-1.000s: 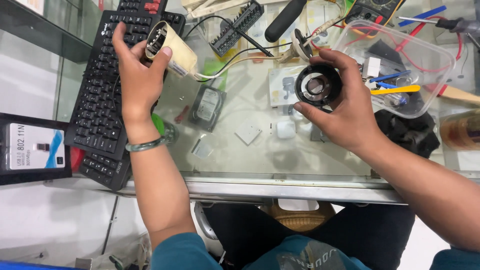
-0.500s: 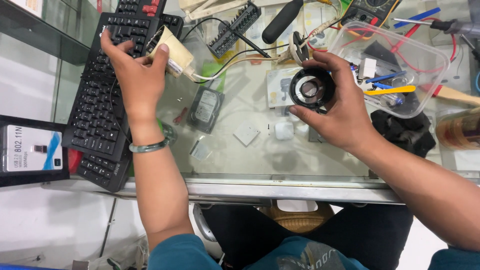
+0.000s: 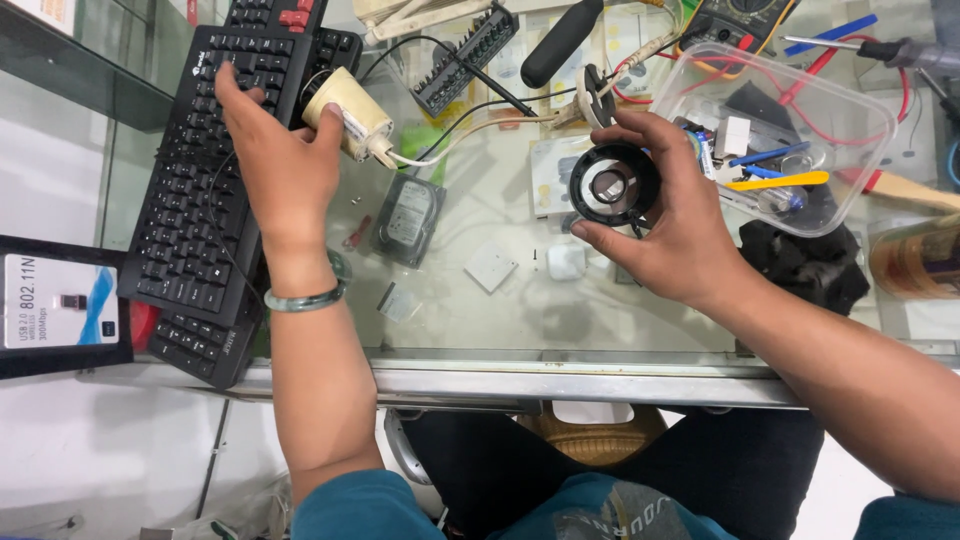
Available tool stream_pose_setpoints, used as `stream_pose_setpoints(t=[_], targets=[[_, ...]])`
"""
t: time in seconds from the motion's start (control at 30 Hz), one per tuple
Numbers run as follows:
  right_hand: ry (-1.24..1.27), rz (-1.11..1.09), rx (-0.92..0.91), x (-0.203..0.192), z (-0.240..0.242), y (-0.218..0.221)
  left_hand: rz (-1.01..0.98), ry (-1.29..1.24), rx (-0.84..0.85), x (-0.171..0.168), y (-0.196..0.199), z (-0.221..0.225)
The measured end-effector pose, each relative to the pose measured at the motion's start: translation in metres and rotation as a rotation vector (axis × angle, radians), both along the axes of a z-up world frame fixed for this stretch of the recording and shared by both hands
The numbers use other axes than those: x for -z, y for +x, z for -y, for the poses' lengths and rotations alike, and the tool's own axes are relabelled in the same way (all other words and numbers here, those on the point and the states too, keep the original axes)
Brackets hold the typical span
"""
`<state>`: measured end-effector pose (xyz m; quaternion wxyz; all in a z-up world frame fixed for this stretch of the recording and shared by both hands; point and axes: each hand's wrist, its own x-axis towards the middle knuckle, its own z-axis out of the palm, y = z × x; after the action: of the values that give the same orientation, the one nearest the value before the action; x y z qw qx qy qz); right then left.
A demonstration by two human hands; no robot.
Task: Repairing the internal wiring and components of a security camera on a workbench.
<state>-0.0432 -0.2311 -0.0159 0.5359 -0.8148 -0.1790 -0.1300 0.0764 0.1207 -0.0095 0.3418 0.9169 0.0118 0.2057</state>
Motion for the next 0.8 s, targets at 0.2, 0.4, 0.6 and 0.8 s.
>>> stream_pose_setpoints(t=[0.2, 0.4, 0.6, 0.8], targets=[[0.002, -0.003, -0.026, 0.000, 0.000, -0.001, -0.023, 0.028, -0.038, -0.010, -0.010, 0.005], [-0.155, 0.124, -0.028, -0.002, 0.002, -0.008, 0.449, 0.141, 0.069, -0.034, -0.044, 0.064], [-0.166, 0.275, -0.059, 0.007, 0.008, -0.006, -0.412, -0.554, 0.818, -0.033, -0.093, 0.129], [-0.135, 0.272, -0.109, 0.012, 0.007, -0.005, -0.569, -0.817, 0.853, -0.029, -0.104, 0.131]])
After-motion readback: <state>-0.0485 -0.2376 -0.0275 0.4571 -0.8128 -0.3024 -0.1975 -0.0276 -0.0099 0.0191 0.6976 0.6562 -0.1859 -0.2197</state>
